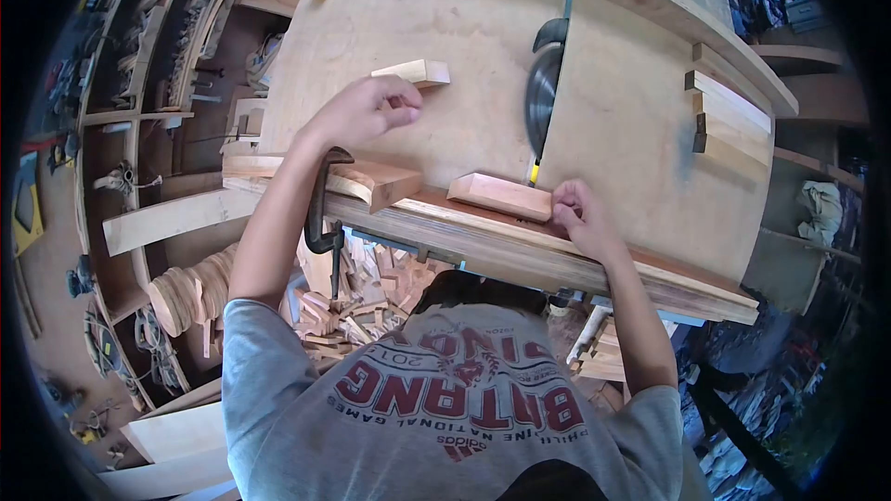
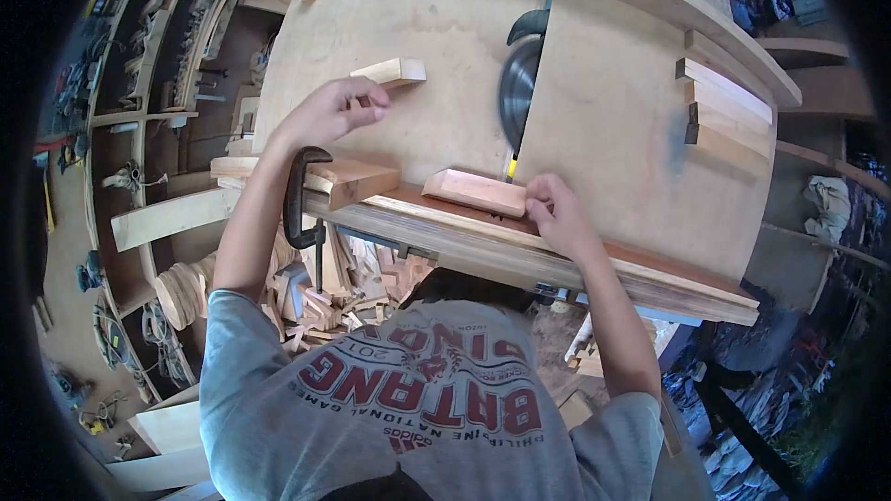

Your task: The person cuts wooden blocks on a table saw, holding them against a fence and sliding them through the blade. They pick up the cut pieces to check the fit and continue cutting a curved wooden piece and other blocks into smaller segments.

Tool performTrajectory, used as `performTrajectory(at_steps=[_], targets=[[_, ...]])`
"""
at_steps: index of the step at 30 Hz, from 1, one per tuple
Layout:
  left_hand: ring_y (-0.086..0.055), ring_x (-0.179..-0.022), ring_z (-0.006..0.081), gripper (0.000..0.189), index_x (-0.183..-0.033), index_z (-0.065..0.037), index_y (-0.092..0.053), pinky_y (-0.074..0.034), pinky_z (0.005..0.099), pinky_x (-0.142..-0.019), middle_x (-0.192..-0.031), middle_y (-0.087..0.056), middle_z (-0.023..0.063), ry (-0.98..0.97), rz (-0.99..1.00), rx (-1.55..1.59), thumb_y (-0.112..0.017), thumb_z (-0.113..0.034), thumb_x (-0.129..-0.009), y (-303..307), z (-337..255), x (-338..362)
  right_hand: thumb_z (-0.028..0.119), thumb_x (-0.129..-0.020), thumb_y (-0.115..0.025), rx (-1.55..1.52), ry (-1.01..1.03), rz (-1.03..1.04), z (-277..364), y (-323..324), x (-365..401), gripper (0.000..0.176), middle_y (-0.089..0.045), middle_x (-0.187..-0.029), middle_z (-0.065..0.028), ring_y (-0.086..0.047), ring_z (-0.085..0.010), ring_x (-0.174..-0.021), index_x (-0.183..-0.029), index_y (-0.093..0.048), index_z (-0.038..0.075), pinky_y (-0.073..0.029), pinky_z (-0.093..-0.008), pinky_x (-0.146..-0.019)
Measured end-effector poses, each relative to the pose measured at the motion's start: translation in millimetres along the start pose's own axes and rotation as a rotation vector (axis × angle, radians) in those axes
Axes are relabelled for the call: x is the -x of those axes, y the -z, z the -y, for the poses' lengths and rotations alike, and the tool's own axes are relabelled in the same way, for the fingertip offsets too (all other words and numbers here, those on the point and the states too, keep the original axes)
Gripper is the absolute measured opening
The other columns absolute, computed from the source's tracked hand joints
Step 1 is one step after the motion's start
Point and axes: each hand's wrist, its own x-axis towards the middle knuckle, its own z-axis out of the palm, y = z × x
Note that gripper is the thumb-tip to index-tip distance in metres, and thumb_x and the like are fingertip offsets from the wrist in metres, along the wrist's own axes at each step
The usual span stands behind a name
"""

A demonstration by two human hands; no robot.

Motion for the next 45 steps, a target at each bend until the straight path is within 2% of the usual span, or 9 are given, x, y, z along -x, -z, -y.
performTrajectory(at_steps=[6, 11, 16, 24, 26, 33, 38, 40, 45], targets=[[-0.07, -0.107, 0.0272, 0.024, -0.117, 0.0, -0.074, -0.054, 0.0385, -0.095, -0.114, -0.076, 0.011, -0.093, 0.36, 0.097, -0.067, -0.019, -0.104, -12.0, -17.6, 2.0, 0.007, -0.105, -0.058, 0.362, 0.066, 0.071, 20.8, -4.6, -5.3, 0.026, -0.075, -0.108, -0.013, -0.072, -0.0257, -0.095, -0.127, -0.072, 0.004, -0.057, -0.0396, -0.091], [-0.071, -0.118, 0.0319, 0.034, -0.128, -0.004, -0.075, -0.053, 0.041, -0.103, -0.126, -0.077, 0.017, -0.175, 0.459, -0.025, -0.06, -0.024, -0.106, -31.0, -12.8, -9.5, 0.004, -0.094, -0.05, 0.473, 0.08, 0.262, 41.1, -19.3, -10.7, 0.047, -0.079, -0.114, -0.0147, -0.073, -0.0346, -0.103, -0.133, -0.074, 0.015, -0.056, -0.0442, -0.093], [-0.063, -0.135, 0.032, 0.04, -0.142, -0.012, -0.071, -0.045, 0.0384, -0.116, -0.144, -0.069, 0.0145, 0.077, 0.748, -0.137, -0.059, -0.028, -0.108, -51.3, -9.5, -20.6, 0.003, -0.094, -0.049, 0.305, 0.027, 0.272, 32.1, -12.6, -7.9, 0.049, -0.078, -0.114, -0.0179, -0.072, -0.0362, -0.102, -0.134, -0.074, 0.013, -0.055, -0.0442, -0.094], [-0.065, -0.132, 0.0314, 0.039, -0.14, -0.014, -0.073, -0.047, 0.0393, -0.114, -0.139, -0.072, 0.0133, 0.046, 0.695, -0.171, -0.061, -0.029, -0.106, -51.7, -13.1, -13.6, 0.005, -0.103, -0.052, 0.311, -0.013, 0.207, 28.6, -8.1, -4.1, 0.042, -0.075, -0.131, -0.0187, -0.071, -0.0306, -0.119, -0.141, -0.071, 0.009, -0.051, -0.039, -0.108], [-0.065, -0.131, 0.0309, 0.038, -0.139, -0.015, -0.073, -0.047, 0.0392, -0.114, -0.138, -0.073, 0.0127, 0.054, 0.693, -0.201, -0.061, -0.029, -0.106, -51.9, -10.4, -12.1, 0.024, -0.102, -0.054, 0.338, 0.004, 0.263, 55.2, -9.6, 2.9, 0.046, -0.074, -0.127, -0.0239, -0.069, -0.0413, -0.12, -0.144, -0.068, 0.01, -0.052, -0.0444, -0.105], [-0.061, -0.136, 0.03, 0.044, -0.143, -0.015, -0.07, -0.045, 0.039, -0.116, -0.145, -0.069, 0.0124, 0.02, 0.716, -0.111, -0.063, -0.035, -0.105, -48.3, -8.8, -9.6, 0.03, -0.104, -0.056, 0.36, 0.055, 0.38, 58.0, -7.1, -2.5, 0.05, -0.073, -0.132, -0.0213, -0.068, -0.0387, -0.122, -0.149, -0.063, 0.008, -0.051, -0.0442, -0.106], [-0.057, -0.141, 0.0296, 0.067, -0.149, -0.008, -0.063, -0.043, 0.0393, -0.117, -0.152, -0.064, 0.0132, 0.121, 0.766, -0.242, -0.068, -0.05, -0.098, -33.6, -59.8, -7.1, 0.049, -0.086, -0.08, 0.479, 0.089, 0.47, 91.1, -6.9, 9.3, 0.078, -0.07, -0.135, -0.0233, -0.066, -0.0396, -0.126, -0.149, -0.061, 0.008, -0.051, -0.0455, -0.108], [-0.06, -0.136, 0.0288, 0.083, -0.146, 0.001, -0.061, -0.045, 0.0389, -0.114, -0.143, -0.067, 0.0169, -0.125, 0.628, -0.592, -0.074, -0.059, -0.089, -33.1, -87.5, 2.3, 0.051, -0.079, -0.085, 0.55, 0.155, 0.426, 83.5, -13.8, 16.2, 0.086, -0.069, -0.137, -0.0235, -0.065, -0.0406, -0.127, -0.149, -0.06, 0.008, -0.051, -0.0463, -0.109], [-0.06, -0.125, 0.0269, 0.1, -0.131, 0.007, -0.062, -0.047, 0.0375, -0.107, -0.124, -0.066, 0.0159, -0.148, 0.585, -0.997, -0.084, -0.07, -0.071, -65.4, -140.8, 54.7, 0.044, -0.064, -0.095, 0.657, 0.176, 0.383, 86.5, -20.9, 23.6, 0.103, -0.066, -0.142, -0.0234, -0.062, -0.0422, -0.131, -0.152, -0.055, 0.008, -0.049, -0.0482, -0.114]])
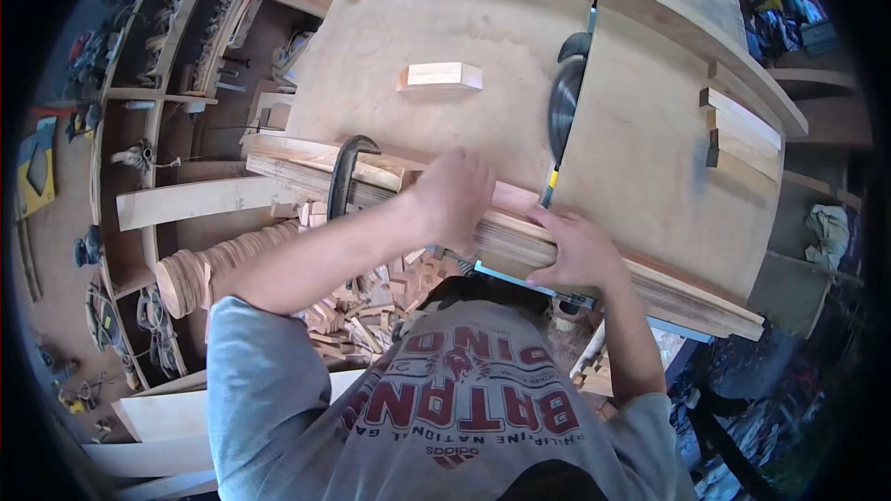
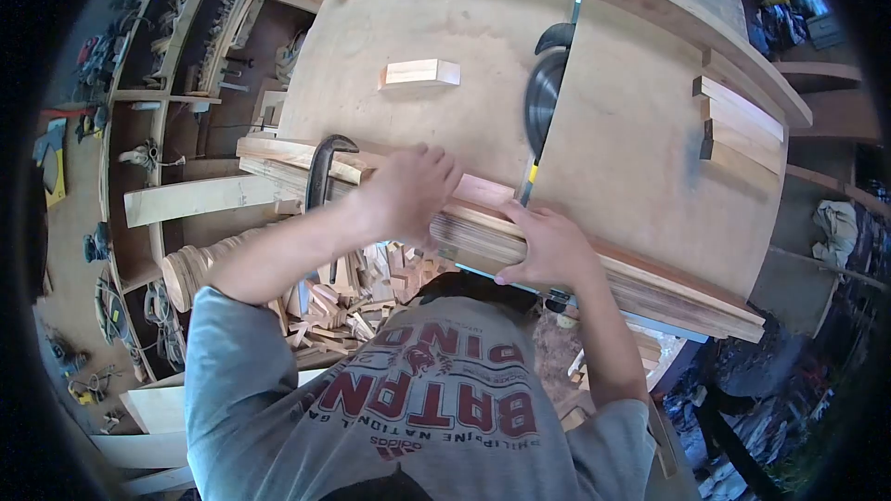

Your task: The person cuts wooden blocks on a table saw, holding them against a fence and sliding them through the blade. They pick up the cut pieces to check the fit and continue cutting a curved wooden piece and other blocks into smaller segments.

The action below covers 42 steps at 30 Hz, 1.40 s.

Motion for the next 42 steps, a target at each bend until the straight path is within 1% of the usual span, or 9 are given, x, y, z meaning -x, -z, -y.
performTrajectory(at_steps=[3, 6, 12, 18, 20, 24, 26, 32, 42], targets=[[-0.061, -0.126, 0.0279, 0.121, -0.136, 0.005, -0.056, -0.047, 0.039, -0.108, -0.128, -0.065, 0.0129, 0.074, -0.099, -0.033, -0.097, -0.067, -0.048, -60.0, -8.4, -26.3, 0.04, -0.063, -0.094, 0.049, 0.015, -0.043, 0.1, -6.9, 2.7, 0.102, -0.064, -0.145, -0.0237, -0.061, -0.0425, -0.132, -0.152, -0.054, 0.009, -0.049, -0.0482, -0.114], [-0.063, -0.126, 0.028, 0.125, -0.144, 0.003, -0.051, -0.046, 0.0411, -0.111, -0.13, -0.065, 0.0125, 0.074, -0.037, 0.19, -0.1, -0.058, -0.047, -70.2, 0.7, -32.6, 0.038, -0.064, -0.093, 0.08, -0.029, -0.043, -2.2, -11.6, 3.8, 0.1, -0.063, -0.147, -0.0235, -0.061, -0.0421, -0.133, -0.152, -0.053, 0.009, -0.049, -0.0482, -0.114], [-0.068, -0.12, 0.0285, 0.115, -0.142, 0.0, -0.052, -0.044, 0.0467, -0.116, -0.128, -0.067, 0.0107, 0.073, -0.128, 0.161, -0.1, -0.051, -0.051, -71.6, -0.3, -31.9, 0.038, -0.067, -0.091, 0.145, 0.013, -0.132, -12.5, -21.9, 17.4, 0.1, -0.063, -0.149, -0.0189, -0.061, -0.0384, -0.133, -0.153, -0.05, 0.01, -0.051, -0.0487, -0.112], [-0.068, -0.122, 0.0261, 0.109, -0.138, -0.002, -0.056, -0.04, 0.0489, -0.121, -0.125, -0.07, 0.0103, 0.065, -0.084, 0.0, -0.096, -0.058, -0.054, -70.6, -0.7, -39.7, 0.04, -0.066, -0.092, 0.429, -0.146, -0.457, -60.5, -36.0, 101.5, 0.092, -0.065, -0.145, -0.0158, -0.061, -0.0346, -0.132, -0.146, -0.059, 0.008, -0.049, -0.0514, -0.11], [-0.068, -0.122, 0.0263, 0.107, -0.137, -0.002, -0.057, -0.039, 0.0492, -0.122, -0.124, -0.07, 0.0105, 0.06, -0.074, -0.009, -0.095, -0.057, -0.054, -67.0, -1.1, -39.5, 0.046, -0.062, -0.093, 0.552, -0.219, -0.789, -74.5, -48.8, 117.0, 0.082, -0.071, -0.125, -0.0146, -0.067, -0.0336, -0.117, -0.131, -0.068, 0.01, -0.053, -0.0499, -0.101], [-0.069, -0.12, 0.0269, 0.103, -0.133, -0.002, -0.059, -0.036, 0.0496, -0.126, -0.122, -0.071, 0.0106, 0.056, -0.089, 0.019, -0.095, -0.056, -0.053, -67.7, 0.6, -41.6, 0.043, -0.059, -0.095, 0.492, -0.241, -0.84, -75.6, -52.6, 114.3, 0.072, -0.072, -0.116, -0.0116, -0.067, -0.0318, -0.109, -0.117, -0.07, 0.007, -0.051, -0.0481, -0.1], [-0.07, -0.12, 0.0271, 0.103, -0.132, -0.002, -0.059, -0.035, 0.0498, -0.127, -0.122, -0.071, 0.0106, 0.049, -0.072, 0.019, -0.095, -0.056, -0.052, -65.7, 1.0, -42.3, 0.043, -0.056, -0.095, 0.508, -0.201, -0.903, -74.5, -50.4, 112.9, 0.068, -0.072, -0.107, -0.0103, -0.069, -0.032, -0.1, -0.109, -0.071, 0.008, -0.054, -0.0464, -0.093], [-0.07, -0.119, 0.0269, 0.101, -0.131, -0.003, -0.06, -0.034, 0.0506, -0.128, -0.122, -0.073, 0.0105, 0.05, -0.044, 0.03, -0.096, -0.054, -0.051, -61.3, 6.4, -47.3, 0.041, -0.055, -0.094, 0.534, -0.173, -0.94, -81.8, -49.2, 109.2, 0.065, -0.073, -0.103, -0.0097, -0.07, -0.0319, -0.095, -0.106, -0.072, 0.008, -0.056, -0.0456, -0.086], [-0.073, -0.116, 0.0274, 0.094, -0.128, -0.006, -0.061, -0.033, 0.0492, -0.129, -0.121, -0.075, 0.0099, 0.052, -0.008, 0.049, -0.095, -0.047, -0.05, -40.0, 17.8, -76.0, 0.04, -0.055, -0.094, 0.502, -0.248, -0.918, -104.8, -37.8, 94.5, 0.063, -0.073, -0.101, -0.0093, -0.07, -0.0307, -0.093, -0.106, -0.071, 0.01, -0.056, -0.0457, -0.087]])
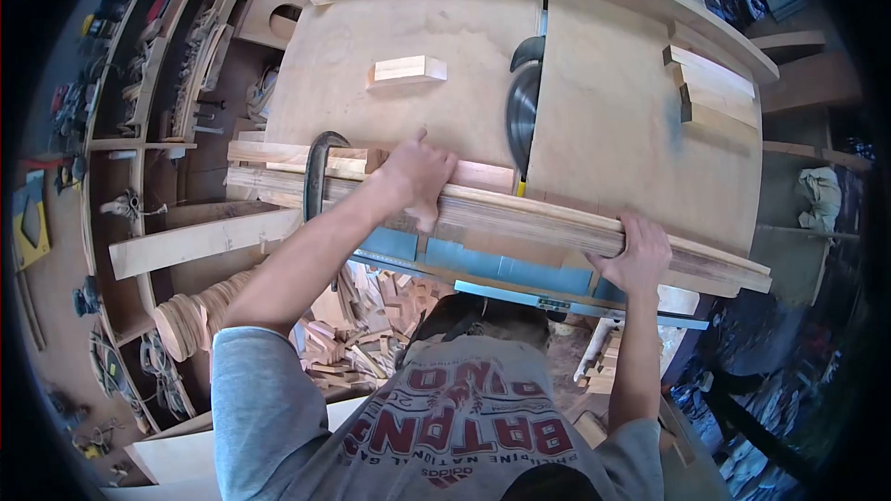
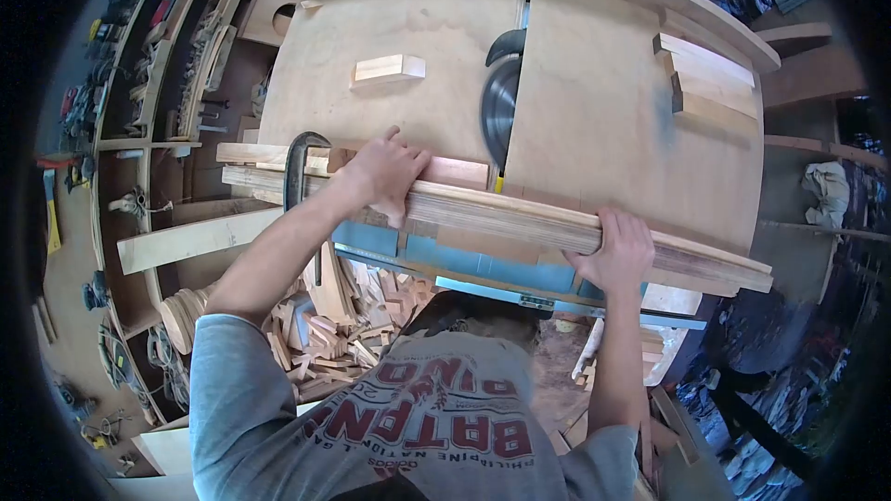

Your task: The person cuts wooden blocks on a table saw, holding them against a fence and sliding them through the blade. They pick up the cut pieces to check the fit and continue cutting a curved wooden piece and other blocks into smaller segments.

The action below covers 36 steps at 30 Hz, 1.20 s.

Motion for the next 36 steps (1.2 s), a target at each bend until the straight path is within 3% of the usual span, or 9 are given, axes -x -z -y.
performTrajectory(at_steps=[22, 28, 30, 36], targets=[[-0.075, -0.106, 0.0292, 0.085, -0.118, -0.006, -0.067, -0.042, 0.044, -0.117, -0.103, -0.079, 0.0103, -0.019, -0.063, -0.001, -0.093, -0.043, -0.046, 19.6, 24.3, -44.8, 0.044, -0.056, -0.095, 0.054, -0.02, -0.05, -22.7, -22.0, -32.0, 0.062, -0.074, -0.094, -0.0088, -0.071, -0.0322, -0.089, -0.104, -0.072, 0.013, -0.057, -0.0459, -0.082], [-0.075, -0.102, 0.0297, 0.082, -0.119, -0.008, -0.07, -0.046, 0.0405, -0.11, -0.101, -0.079, 0.0101, -0.027, -0.098, 0.007, -0.091, -0.039, -0.046, 23.2, 28.6, -49.0, 0.044, -0.057, -0.095, 0.049, -0.012, -0.086, -19.2, -21.7, -35.2, 0.061, -0.075, -0.096, -0.0098, -0.073, -0.0314, -0.091, -0.103, -0.073, 0.011, -0.057, -0.0453, -0.083], [-0.075, -0.104, 0.0295, 0.082, -0.123, -0.009, -0.071, -0.052, 0.0411, -0.103, -0.104, -0.079, 0.0105, -0.005, -0.083, -0.007, -0.09, -0.037, -0.048, 28.2, 29.0, -53.2, 0.044, -0.057, -0.095, 0.04, -0.005, -0.103, -25.5, -25.8, -39.9, 0.061, -0.075, -0.097, -0.0099, -0.073, -0.0312, -0.092, -0.104, -0.074, 0.01, -0.057, -0.0453, -0.083], [-0.075, -0.112, 0.031, 0.089, -0.13, -0.012, -0.07, -0.06, 0.0449, -0.087, -0.113, -0.08, 0.0104, 0.123, -0.038, 0.077, -0.09, -0.037, -0.047, 31.6, 31.7, -56.6, 0.054, -0.059, -0.093, 0.08, -0.09, -0.02, -27.4, -27.7, -46.6, 0.074, -0.077, -0.101, -0.0098, -0.073, -0.032, -0.096, -0.117, -0.074, 0.013, -0.056, -0.048, -0.089]])
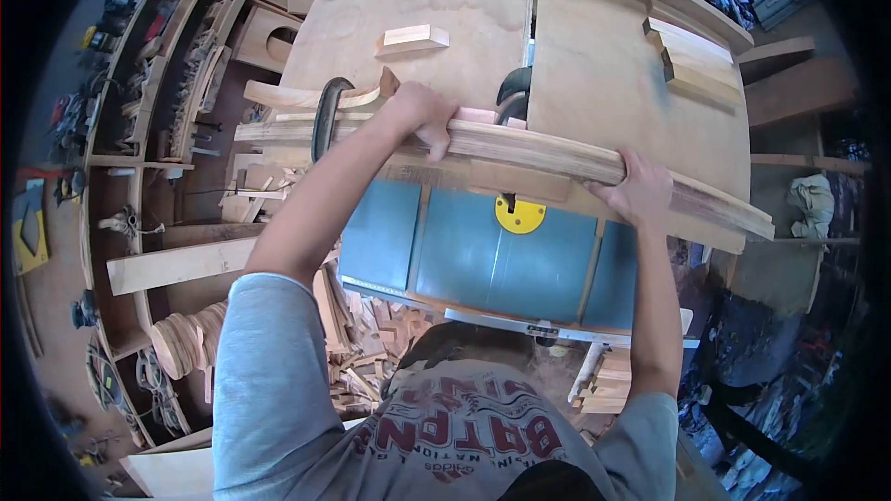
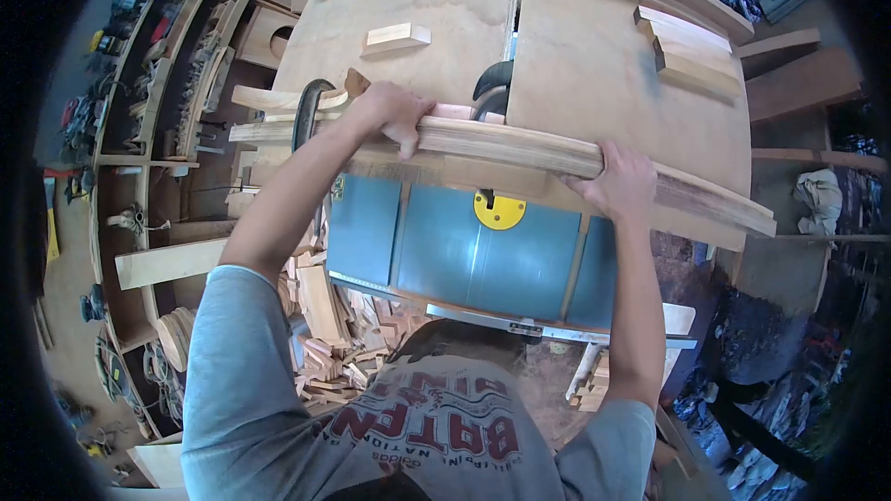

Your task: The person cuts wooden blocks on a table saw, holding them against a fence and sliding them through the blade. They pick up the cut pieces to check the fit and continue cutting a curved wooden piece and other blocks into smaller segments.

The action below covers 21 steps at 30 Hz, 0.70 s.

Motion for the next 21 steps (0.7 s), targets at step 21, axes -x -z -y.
performTrajectory(at_steps=[21], targets=[[-0.062, -0.133, 0.0343, 0.11, -0.148, 0.005, -0.052, -0.053, 0.0455, -0.11, -0.145, -0.064, 0.0174, -0.079, -0.614, -0.296, -0.098, -0.037, -0.058, -96.2, -43.7, 122.2, 0.045, -0.058, -0.095, -0.167, 0.136, -0.003, 36.4, 61.2, 85.2, 0.064, -0.075, -0.105, -0.0115, -0.07, -0.0334, -0.1, -0.105, -0.075, 0.007, -0.055, -0.0473, -0.089]])
